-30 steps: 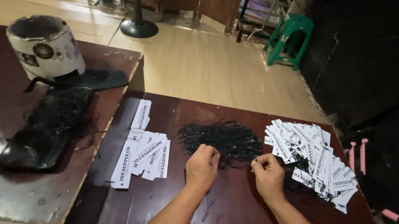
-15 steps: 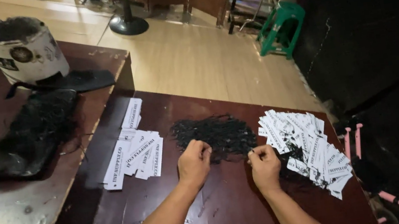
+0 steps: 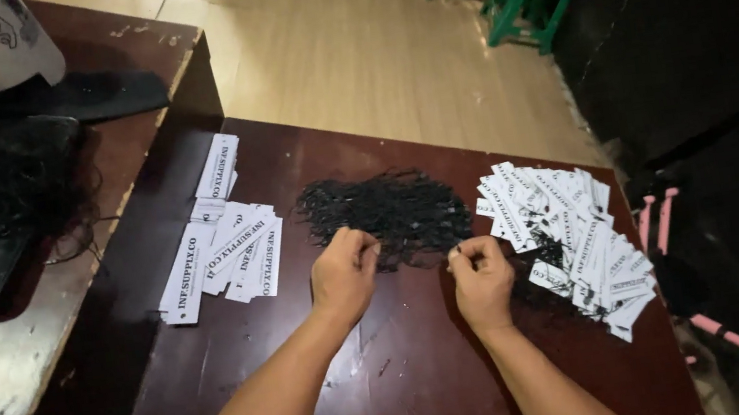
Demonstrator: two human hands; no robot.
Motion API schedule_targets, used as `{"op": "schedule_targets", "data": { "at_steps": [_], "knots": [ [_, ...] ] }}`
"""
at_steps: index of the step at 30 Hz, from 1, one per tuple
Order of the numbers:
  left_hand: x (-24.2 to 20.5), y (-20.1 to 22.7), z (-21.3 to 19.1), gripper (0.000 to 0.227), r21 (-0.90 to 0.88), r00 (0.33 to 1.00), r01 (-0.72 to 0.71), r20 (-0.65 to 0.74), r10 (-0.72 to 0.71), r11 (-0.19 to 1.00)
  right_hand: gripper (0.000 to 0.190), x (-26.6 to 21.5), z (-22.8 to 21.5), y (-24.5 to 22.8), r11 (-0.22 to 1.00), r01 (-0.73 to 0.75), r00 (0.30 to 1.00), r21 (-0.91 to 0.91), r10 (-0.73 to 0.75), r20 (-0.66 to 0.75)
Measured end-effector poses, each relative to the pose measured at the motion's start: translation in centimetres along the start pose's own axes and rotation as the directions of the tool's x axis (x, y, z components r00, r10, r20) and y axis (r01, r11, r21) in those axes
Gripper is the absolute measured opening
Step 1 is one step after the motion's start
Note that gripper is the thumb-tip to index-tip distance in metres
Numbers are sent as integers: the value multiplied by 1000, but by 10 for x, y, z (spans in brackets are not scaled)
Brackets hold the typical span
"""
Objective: Attaching thin black strings to paper brand labels by threading them through pre-punched holes.
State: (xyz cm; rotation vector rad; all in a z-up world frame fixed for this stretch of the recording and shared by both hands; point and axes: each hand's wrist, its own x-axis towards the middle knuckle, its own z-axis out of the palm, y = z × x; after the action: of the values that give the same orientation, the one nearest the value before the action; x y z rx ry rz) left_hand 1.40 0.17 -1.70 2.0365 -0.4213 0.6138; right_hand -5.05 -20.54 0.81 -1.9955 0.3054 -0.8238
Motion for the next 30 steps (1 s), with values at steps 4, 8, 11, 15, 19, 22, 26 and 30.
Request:
{"op": "schedule_targets", "data": {
  "at_steps": [4, 8, 11, 15, 19, 22, 26, 30],
  "knots": [
    [-9, -1, -3, 7, -26, 996, 28, 85, -26, 999, 13, -8, -4, 6, 995, 92, 995, -34, -93, -31],
    [1, 2, -4, 6, -30, 995, 53, 82, -50, 998, 16, -2, -3, -11, 986, 165, 985, -5, -165, -47],
    [-3, 4, -5, 5, -46, 991, 105, 82, -101, 993, 18, -6, -6, -16, 984, 176, 983, 12, -175, -59],
    [-3, 8, -6, 4, -79, 990, 123, 77, -117, 989, 18, -3, -8, -18, 982, 190, 981, 13, -189, -50],
    [-1, 6, -4, 3, -78, 994, 105, 49, -102, 991, 18, -2, -5, -19, 978, 208, 978, 9, -207, -38],
    [-5, 7, -8, 3, -86, 995, 95, 49, -91, 992, 19, -8, -7, -18, 976, 219, 976, -16, -219, 5],
    [-1, 9, -7, 4, -80, 996, 81, 35, -78, 994, 18, -4, -9, -25, 984, 175, 985, 42, -175, -6],
    [2, 8, -8, 3, -88, 997, 67, 38, -64, 994, 17, -2, -9, -6, 996, 89, 992, 23, -86, -94]
  ]
}}
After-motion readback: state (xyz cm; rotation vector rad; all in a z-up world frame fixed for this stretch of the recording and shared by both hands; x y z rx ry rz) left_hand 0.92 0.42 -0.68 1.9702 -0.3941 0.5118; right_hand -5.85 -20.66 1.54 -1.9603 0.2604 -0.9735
